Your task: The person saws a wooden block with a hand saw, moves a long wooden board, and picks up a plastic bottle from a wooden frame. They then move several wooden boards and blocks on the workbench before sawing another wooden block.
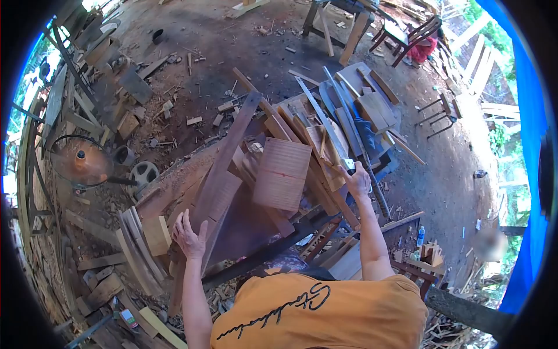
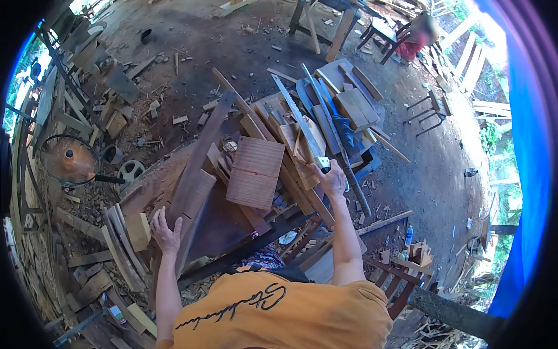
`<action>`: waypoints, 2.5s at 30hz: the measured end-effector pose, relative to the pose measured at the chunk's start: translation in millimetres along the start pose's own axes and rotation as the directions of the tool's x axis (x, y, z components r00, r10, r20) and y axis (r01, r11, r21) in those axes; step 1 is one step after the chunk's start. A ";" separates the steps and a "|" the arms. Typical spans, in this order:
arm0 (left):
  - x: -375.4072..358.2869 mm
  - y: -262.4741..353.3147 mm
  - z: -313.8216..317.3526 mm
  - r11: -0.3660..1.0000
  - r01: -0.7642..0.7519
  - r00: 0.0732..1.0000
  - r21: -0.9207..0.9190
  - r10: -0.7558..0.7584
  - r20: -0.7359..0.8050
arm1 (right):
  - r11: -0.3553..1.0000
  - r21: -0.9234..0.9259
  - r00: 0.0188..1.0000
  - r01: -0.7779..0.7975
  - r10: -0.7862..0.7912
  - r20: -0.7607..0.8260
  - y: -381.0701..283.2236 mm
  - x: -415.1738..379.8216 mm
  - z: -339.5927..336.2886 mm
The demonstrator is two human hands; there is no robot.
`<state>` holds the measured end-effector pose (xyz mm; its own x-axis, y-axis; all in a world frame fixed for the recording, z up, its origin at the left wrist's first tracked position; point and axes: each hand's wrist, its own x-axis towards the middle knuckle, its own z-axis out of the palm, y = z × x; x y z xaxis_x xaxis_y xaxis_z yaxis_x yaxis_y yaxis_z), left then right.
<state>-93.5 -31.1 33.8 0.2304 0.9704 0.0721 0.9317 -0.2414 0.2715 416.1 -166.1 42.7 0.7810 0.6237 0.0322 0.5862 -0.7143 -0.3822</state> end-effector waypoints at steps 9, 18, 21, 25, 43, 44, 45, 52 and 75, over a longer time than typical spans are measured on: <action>-0.5 7.0 7.1 0.985 0.002 1.000 0.174 0.001 -0.018 | 0.963 0.122 0.971 0.241 -0.237 -0.042 33.3 17.6 30.4; 0.9 12.2 5.3 0.979 -0.006 0.997 0.206 0.021 -0.075 | 0.867 0.360 0.938 0.344 -0.329 -0.104 -73.1 -45.5 10.6; 1.2 15.3 3.8 0.977 0.016 0.998 0.211 -0.002 -0.069 | 0.886 0.436 0.953 0.158 -0.253 0.169 -94.9 -73.9 48.0; 0.7 13.7 5.9 0.979 0.003 0.996 0.202 0.016 -0.091 | 0.910 0.389 0.949 -0.146 0.017 0.316 -105.0 -71.3 66.4; 0.5 14.9 9.7 0.974 0.005 0.995 0.227 0.017 -0.097 | 0.482 0.811 0.924 -0.332 -0.007 0.382 -106.8 -72.3 71.7; 0.6 15.2 10.1 0.973 0.007 0.995 0.230 0.016 -0.100 | 0.563 0.772 0.930 -0.295 -0.016 0.367 -103.2 -64.9 72.4; -0.4 14.5 8.9 0.972 0.014 0.995 0.236 0.010 -0.102 | 0.544 0.817 0.960 -0.192 -0.067 0.271 -99.1 -54.2 75.0; 0.3 12.1 10.3 0.965 0.000 0.992 0.263 0.033 -0.121 | 0.831 0.536 0.960 0.147 -0.251 0.127 -117.8 11.3 -48.1; -0.5 12.0 7.2 0.971 0.023 0.997 0.237 -0.006 -0.071 | 0.768 0.627 0.886 0.127 -0.372 0.277 -109.3 19.0 36.3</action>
<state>-80.4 -34.4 30.1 0.2037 0.9691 0.1387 0.9768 -0.2107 0.0374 359.0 -64.6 51.6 0.4141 0.9063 -0.0848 0.4145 -0.2707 -0.8688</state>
